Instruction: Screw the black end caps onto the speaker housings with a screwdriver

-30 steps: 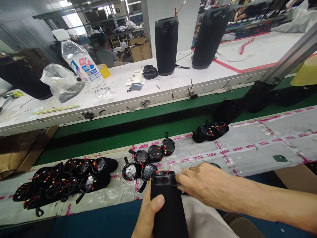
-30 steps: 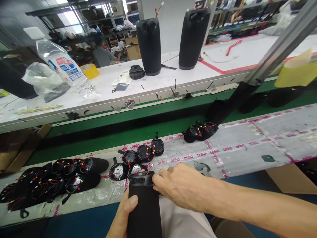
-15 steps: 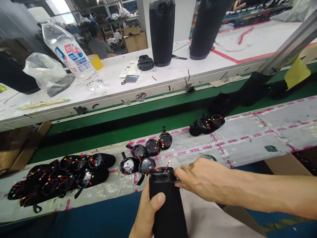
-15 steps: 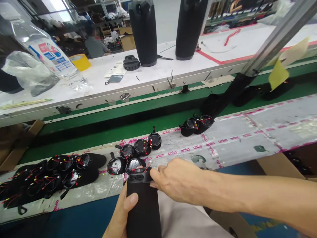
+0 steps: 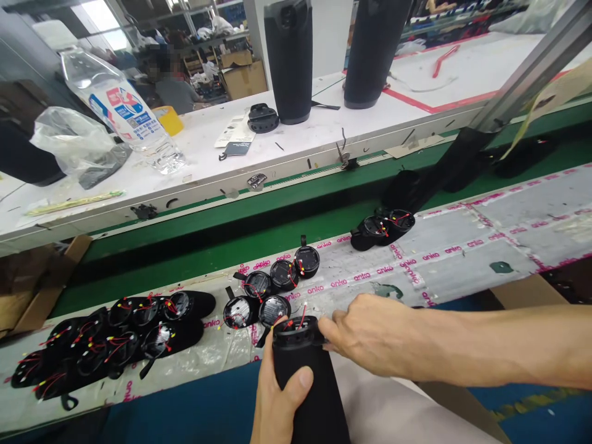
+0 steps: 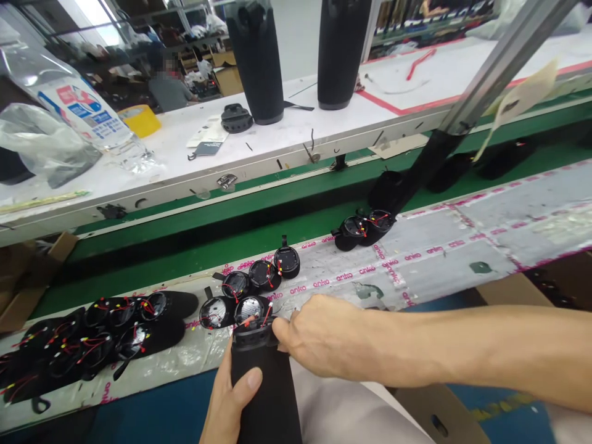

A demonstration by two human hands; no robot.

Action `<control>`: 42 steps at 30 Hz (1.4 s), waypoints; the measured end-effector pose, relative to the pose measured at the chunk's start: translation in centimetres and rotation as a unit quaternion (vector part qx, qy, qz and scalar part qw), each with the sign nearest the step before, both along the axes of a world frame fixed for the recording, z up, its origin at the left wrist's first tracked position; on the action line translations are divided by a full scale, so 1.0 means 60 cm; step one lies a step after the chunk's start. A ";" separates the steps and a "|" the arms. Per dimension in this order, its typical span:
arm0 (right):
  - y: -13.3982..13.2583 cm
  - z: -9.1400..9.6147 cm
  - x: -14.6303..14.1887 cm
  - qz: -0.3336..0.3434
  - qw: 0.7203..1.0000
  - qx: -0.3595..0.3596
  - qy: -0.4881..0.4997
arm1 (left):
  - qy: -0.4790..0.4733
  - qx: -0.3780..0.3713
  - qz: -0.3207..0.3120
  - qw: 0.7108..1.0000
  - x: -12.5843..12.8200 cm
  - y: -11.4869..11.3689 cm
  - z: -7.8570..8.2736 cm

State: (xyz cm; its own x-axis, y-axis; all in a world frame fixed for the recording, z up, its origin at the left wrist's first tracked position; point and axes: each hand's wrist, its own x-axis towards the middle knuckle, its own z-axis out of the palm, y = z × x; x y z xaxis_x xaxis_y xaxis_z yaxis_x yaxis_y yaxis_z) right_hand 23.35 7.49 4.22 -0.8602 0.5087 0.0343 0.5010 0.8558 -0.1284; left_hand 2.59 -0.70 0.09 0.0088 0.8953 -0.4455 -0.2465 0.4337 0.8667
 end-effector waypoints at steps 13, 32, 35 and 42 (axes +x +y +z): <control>-0.012 0.042 0.032 -0.201 0.936 -0.268 0.106 | -0.284 -0.013 0.026 0.958 -0.030 -0.012 -0.042; -0.032 0.011 0.014 -0.209 0.923 -0.311 0.086 | -0.221 -0.001 0.038 0.974 -0.003 0.000 -0.006; -0.029 -0.001 0.012 -0.225 0.916 -0.323 0.082 | -0.212 0.002 0.002 0.977 -0.021 0.002 -0.002; -0.015 -0.002 0.009 -0.212 0.908 -0.357 0.060 | -0.165 0.000 -0.041 0.985 -0.023 0.010 0.022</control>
